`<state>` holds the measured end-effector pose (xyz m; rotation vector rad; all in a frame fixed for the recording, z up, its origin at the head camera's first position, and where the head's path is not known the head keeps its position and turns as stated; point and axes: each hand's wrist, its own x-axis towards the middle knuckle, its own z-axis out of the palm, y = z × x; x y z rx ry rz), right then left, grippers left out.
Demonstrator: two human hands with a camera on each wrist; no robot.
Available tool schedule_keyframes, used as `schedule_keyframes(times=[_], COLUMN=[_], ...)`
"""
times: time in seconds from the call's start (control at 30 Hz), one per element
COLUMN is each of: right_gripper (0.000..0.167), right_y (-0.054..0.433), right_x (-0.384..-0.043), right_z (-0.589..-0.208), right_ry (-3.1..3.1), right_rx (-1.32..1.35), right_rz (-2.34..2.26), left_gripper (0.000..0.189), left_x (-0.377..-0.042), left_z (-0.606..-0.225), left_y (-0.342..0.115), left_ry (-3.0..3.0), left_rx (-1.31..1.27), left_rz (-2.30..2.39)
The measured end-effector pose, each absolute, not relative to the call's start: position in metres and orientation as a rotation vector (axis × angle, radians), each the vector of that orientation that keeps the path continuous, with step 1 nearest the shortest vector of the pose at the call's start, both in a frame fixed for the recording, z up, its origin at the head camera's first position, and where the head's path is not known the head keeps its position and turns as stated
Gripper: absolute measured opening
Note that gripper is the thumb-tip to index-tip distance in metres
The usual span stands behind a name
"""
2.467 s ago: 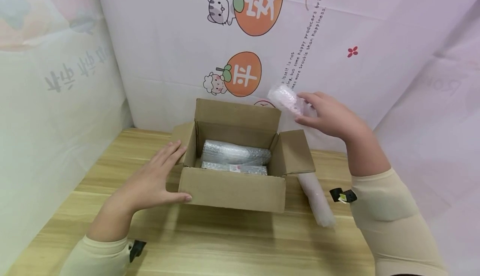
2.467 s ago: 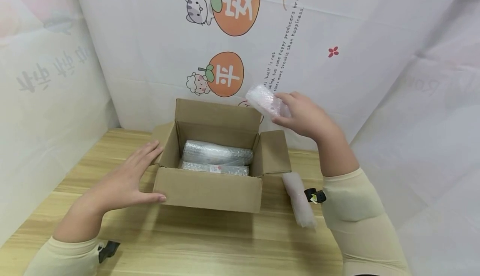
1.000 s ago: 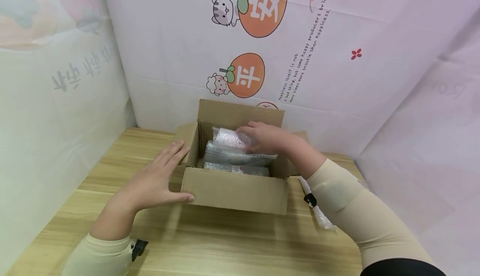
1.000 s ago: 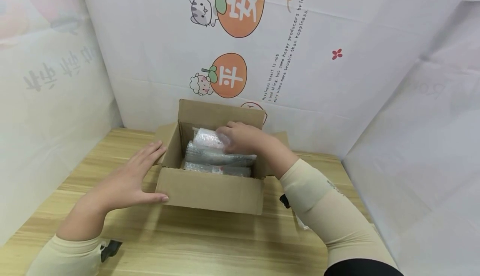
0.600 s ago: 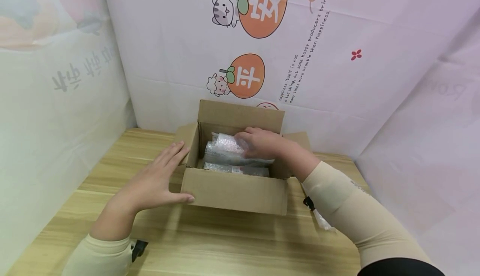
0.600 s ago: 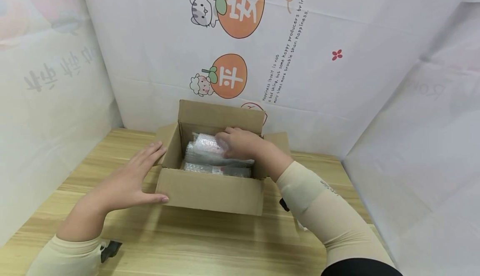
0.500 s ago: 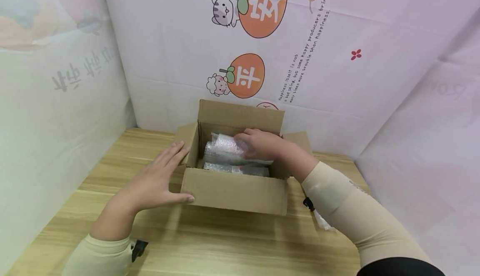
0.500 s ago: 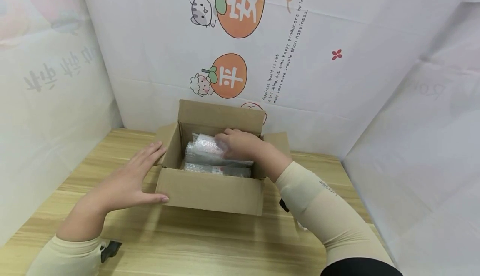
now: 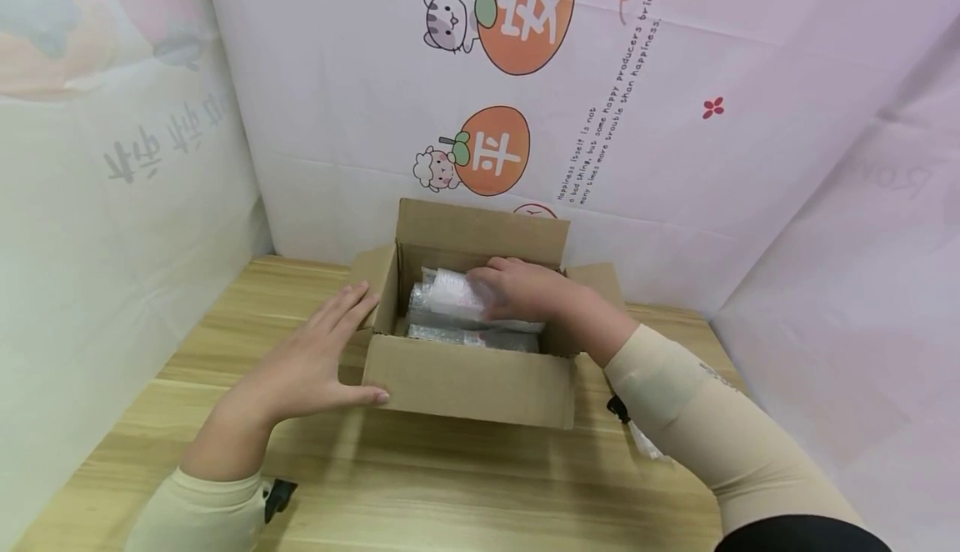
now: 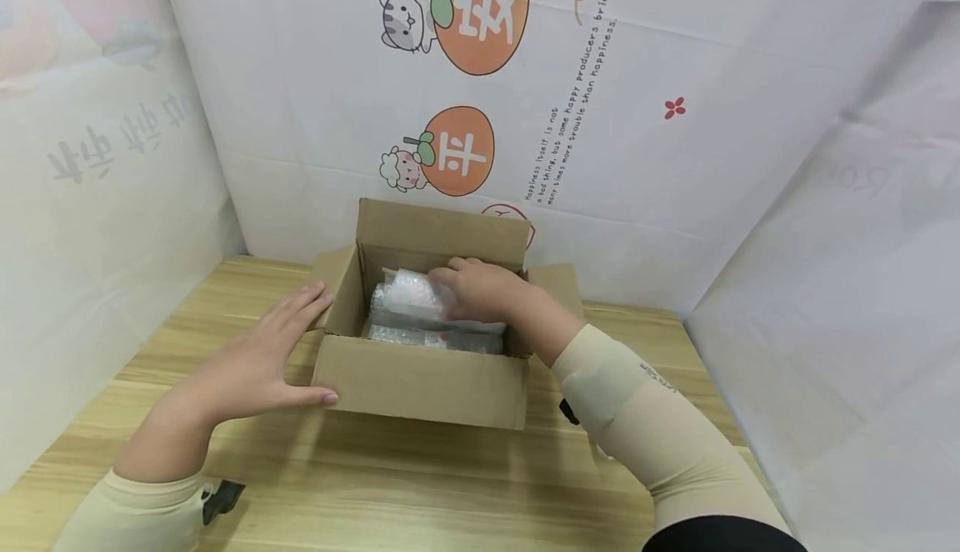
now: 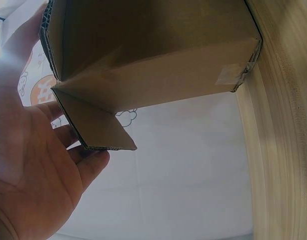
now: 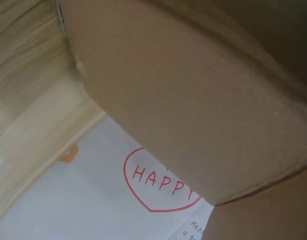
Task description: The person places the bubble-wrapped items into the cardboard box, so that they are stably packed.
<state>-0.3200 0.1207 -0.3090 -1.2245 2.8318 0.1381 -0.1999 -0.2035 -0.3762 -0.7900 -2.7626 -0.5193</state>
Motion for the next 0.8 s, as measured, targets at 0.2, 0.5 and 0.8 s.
schedule_keyframes(times=[0.2, 0.5, 0.8], right_gripper=[0.069, 0.067, 0.073], right_y=[0.126, 0.143, 0.178], right_x=[-0.315, -0.310, -0.299], right_z=[-0.296, -0.280, -0.259], right_ry=[2.859, 2.890, 2.992], right_rx=[-1.165, -1.127, -0.942], right_rz=[0.070, -0.130, -0.397], left_gripper=[0.121, 0.120, 0.121], left_x=[-0.200, -0.198, -0.199], left_z=[-0.376, -0.375, -0.377], left_y=[-0.203, -0.202, -0.203], left_ry=[-2.761, -2.779, -2.765], left_rx=[-0.787, -0.782, -0.784], left_rz=[-0.524, -0.526, -0.515])
